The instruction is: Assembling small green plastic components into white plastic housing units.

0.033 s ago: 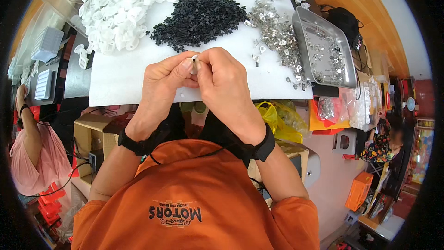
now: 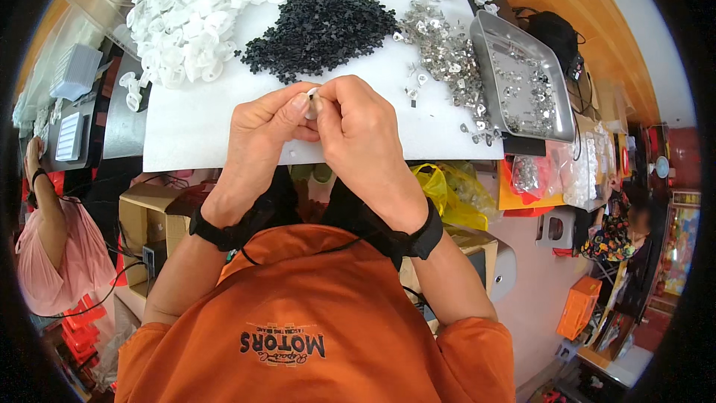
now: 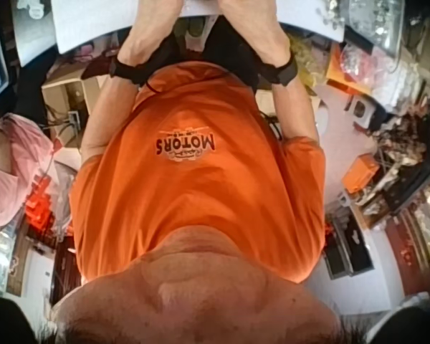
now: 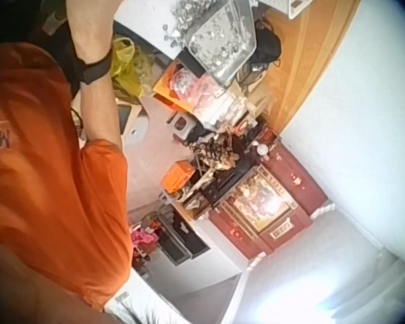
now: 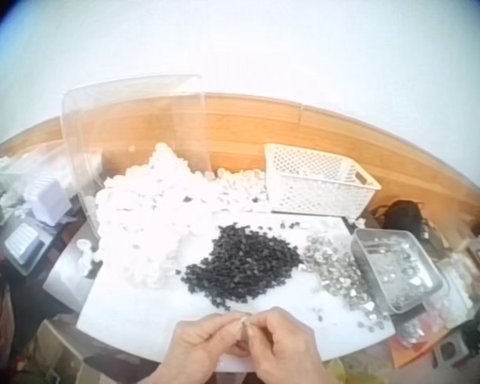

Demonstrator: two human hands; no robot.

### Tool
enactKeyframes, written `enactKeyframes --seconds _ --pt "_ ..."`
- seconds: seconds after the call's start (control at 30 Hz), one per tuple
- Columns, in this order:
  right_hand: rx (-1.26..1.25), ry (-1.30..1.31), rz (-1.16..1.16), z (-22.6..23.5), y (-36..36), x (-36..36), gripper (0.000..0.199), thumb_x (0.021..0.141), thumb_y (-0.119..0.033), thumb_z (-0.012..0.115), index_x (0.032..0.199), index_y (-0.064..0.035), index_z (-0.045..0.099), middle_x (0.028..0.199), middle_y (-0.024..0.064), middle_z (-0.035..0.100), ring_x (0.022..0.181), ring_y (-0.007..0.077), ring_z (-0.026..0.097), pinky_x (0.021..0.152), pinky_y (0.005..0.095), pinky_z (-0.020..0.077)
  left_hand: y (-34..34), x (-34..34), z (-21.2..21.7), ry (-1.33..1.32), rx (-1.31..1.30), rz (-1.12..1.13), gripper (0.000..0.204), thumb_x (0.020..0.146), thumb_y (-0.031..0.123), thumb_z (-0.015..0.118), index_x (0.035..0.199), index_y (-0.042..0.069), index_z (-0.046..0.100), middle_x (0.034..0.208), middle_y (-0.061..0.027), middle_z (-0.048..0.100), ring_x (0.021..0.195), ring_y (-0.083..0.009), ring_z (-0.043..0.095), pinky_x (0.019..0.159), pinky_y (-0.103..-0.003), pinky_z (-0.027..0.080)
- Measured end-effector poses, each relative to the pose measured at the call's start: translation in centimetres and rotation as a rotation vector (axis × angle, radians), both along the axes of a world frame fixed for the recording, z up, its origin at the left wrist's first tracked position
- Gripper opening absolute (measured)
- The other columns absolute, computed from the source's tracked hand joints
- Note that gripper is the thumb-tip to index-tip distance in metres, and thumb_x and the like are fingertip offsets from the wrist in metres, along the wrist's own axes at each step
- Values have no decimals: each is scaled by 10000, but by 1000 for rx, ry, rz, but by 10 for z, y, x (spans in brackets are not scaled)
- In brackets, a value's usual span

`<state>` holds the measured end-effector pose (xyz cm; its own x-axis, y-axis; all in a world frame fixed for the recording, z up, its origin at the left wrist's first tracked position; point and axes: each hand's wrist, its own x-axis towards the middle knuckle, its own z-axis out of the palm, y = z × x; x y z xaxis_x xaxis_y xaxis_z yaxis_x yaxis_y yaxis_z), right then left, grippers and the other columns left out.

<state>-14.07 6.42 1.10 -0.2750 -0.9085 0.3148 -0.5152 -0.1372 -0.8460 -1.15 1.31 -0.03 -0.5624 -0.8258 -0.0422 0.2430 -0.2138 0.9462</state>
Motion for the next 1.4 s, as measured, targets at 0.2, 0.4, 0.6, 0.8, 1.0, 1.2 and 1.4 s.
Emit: enactKeyframes --seconds 0.2,0.4,0.6,0.8,1.0,1.2,1.4 --pt "-39 44 -35 -1 -1 7 40 824 -13 555 809 14 530 747 175 580 675 348 583 599 405 459 1 0 -1 26 -17 24 261 943 169 527 1083 -25 630 894 -73 653 777 -123 623 708 -254 530" --pt "-28 54 -1 0 -1 2 51 824 -15 550 796 8 514 749 179 572 674 354 578 603 410 458 1 0 -3 21 -46 25 264 943 176 529 1074 -28 633 917 -76 635 790 -122 618 708 -252 526" --pt "-58 154 -33 1 1 8 52 822 -19 544 800 6 505 751 177 569 683 372 573 607 426 455 3 1 -2 -32 -78 37 250 940 163 533 1066 -25 637 923 -78 623 789 -122 614 710 -252 524" --pt "-27 102 -5 0 1 3 55 824 -24 543 799 0 501 762 176 566 687 383 563 604 432 450 3 2 -2 -25 -88 19 248 947 155 517 1067 -27 633 929 -74 625 793 -121 614 720 -247 519" --pt "16 -36 72 -1 3 -4 72 842 -47 575 848 5 525 685 117 561 593 231 560 558 322 451 4 4 1 -1 -74 -5 259 960 155 484 1086 -29 616 932 -77 633 795 -127 624 724 -253 533" --pt "186 -182 80 11 11 -16 89 874 -74 583 858 3 542 687 5 553 625 50 487 556 227 426 3 3 -1 -16 -77 -6 268 971 127 440 1118 -51 575 913 -93 638 801 -137 642 725 -257 546" --pt "254 -221 155 11 10 -18 127 895 -98 569 818 1 545 663 -19 520 611 35 430 528 209 376 0 3 -2 -16 -75 -52 240 959 127 471 1070 -48 591 886 -88 634 767 -129 635 690 -242 541"
